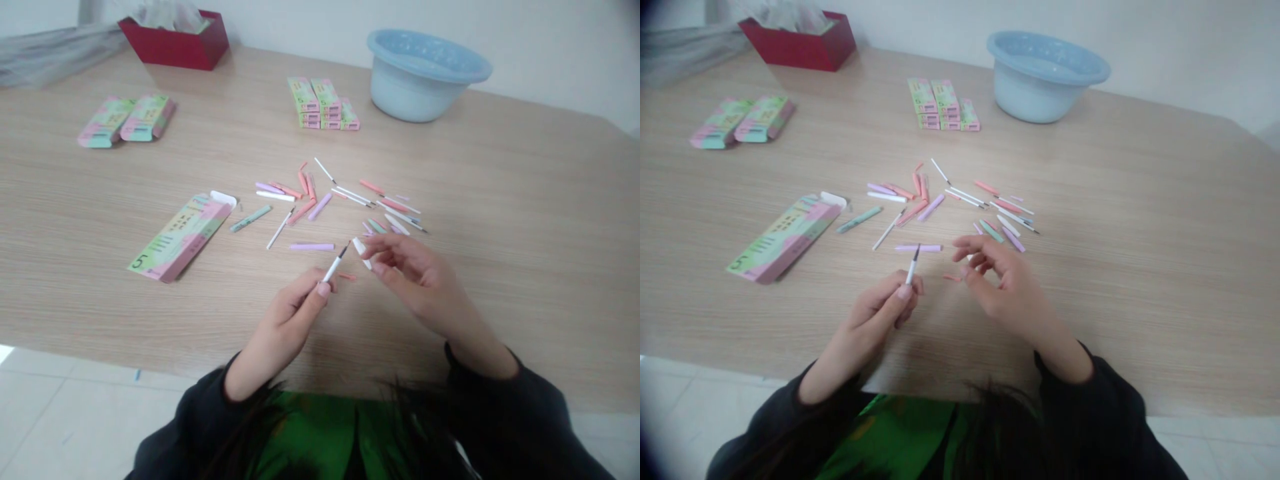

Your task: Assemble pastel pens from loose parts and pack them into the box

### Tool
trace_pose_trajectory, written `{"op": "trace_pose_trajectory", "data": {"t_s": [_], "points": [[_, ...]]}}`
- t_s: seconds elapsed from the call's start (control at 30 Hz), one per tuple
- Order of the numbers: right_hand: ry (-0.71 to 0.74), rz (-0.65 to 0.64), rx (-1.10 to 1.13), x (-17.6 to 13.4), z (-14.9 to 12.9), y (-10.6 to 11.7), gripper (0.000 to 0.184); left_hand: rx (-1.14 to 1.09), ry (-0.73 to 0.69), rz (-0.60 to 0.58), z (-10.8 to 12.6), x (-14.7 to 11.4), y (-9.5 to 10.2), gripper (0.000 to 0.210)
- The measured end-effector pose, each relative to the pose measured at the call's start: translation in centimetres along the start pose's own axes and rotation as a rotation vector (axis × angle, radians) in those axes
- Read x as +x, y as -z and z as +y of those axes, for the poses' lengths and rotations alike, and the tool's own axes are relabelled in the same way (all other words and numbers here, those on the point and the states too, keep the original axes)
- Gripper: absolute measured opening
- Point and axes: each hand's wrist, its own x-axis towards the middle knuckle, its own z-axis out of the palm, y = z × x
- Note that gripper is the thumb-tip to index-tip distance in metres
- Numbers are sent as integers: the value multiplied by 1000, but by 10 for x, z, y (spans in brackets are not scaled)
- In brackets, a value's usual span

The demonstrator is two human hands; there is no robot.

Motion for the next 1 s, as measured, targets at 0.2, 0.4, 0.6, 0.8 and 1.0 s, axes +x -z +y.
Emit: {"op": "trace_pose_trajectory", "data": {"t_s": [0.2, 0.4, 0.6, 0.8, 1.0], "points": [[-67, 85, -476, 24, 34, 31, 20, -84, 122, 47, 0, -7, 12, 25], [-47, 4, -741, 36, 44, -1, 16, 7, 84, -13, -1, -5, 14, 34], [-89, -26, -860, 33, 43, -23, 19, 21, 119, -11, -3, -5, 14, 34], [-79, 51, -776, 30, 49, -7, 13, 73, 137, 53, -3, -7, 15, 41], [-98, 131, -729, 29, 61, 36, 17, 60, 137, 81, -4, -7, 16, 41]]}}
